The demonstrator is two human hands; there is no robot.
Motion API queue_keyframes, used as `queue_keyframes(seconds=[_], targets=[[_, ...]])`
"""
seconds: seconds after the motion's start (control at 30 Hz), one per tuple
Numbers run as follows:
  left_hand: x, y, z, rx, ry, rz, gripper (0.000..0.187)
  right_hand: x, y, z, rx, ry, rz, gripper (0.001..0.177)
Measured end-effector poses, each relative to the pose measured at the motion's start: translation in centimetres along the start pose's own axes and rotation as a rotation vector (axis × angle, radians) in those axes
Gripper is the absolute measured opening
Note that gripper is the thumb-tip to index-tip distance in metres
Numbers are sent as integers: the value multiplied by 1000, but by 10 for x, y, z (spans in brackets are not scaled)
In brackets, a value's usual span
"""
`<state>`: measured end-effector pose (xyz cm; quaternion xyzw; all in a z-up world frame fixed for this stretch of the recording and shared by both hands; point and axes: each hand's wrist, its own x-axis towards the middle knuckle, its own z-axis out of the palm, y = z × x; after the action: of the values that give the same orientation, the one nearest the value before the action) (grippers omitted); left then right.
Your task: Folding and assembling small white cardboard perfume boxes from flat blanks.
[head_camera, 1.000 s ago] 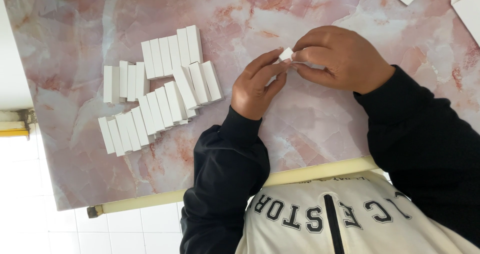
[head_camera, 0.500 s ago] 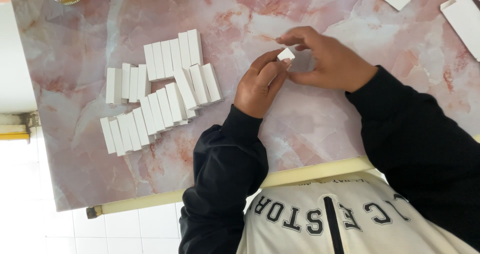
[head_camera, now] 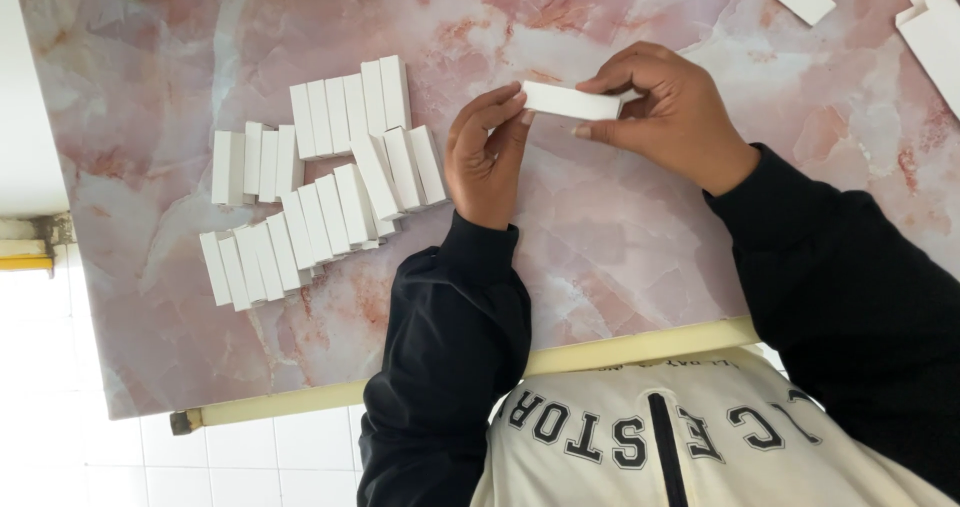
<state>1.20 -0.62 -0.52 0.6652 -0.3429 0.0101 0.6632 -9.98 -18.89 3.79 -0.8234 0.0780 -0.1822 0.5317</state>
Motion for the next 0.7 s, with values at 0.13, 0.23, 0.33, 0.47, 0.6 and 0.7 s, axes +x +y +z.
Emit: queue_keyframes(seconds=[0.13,0.23,0.33,0.47,0.6,0.7], targets=[[3,-5,0,8,-12,8,19,-3,-14,3,270,-117,274,43],[2,2,0,64,-171,68,19,-3,-1,7,548,-246,313,25],[-7,-3,-1,26,-297,21,33,-1,-12,8,725,-224,405,68],[-9,1,-6,189,-456,328,75,0,-14,6,566,-97,424,29],[-15,12,-4,290,-469,528,41,0,-14,6,546,25,401,17],[-22,2,-3,323,-433,475,41,1,-10,7,542,16,304,22]])
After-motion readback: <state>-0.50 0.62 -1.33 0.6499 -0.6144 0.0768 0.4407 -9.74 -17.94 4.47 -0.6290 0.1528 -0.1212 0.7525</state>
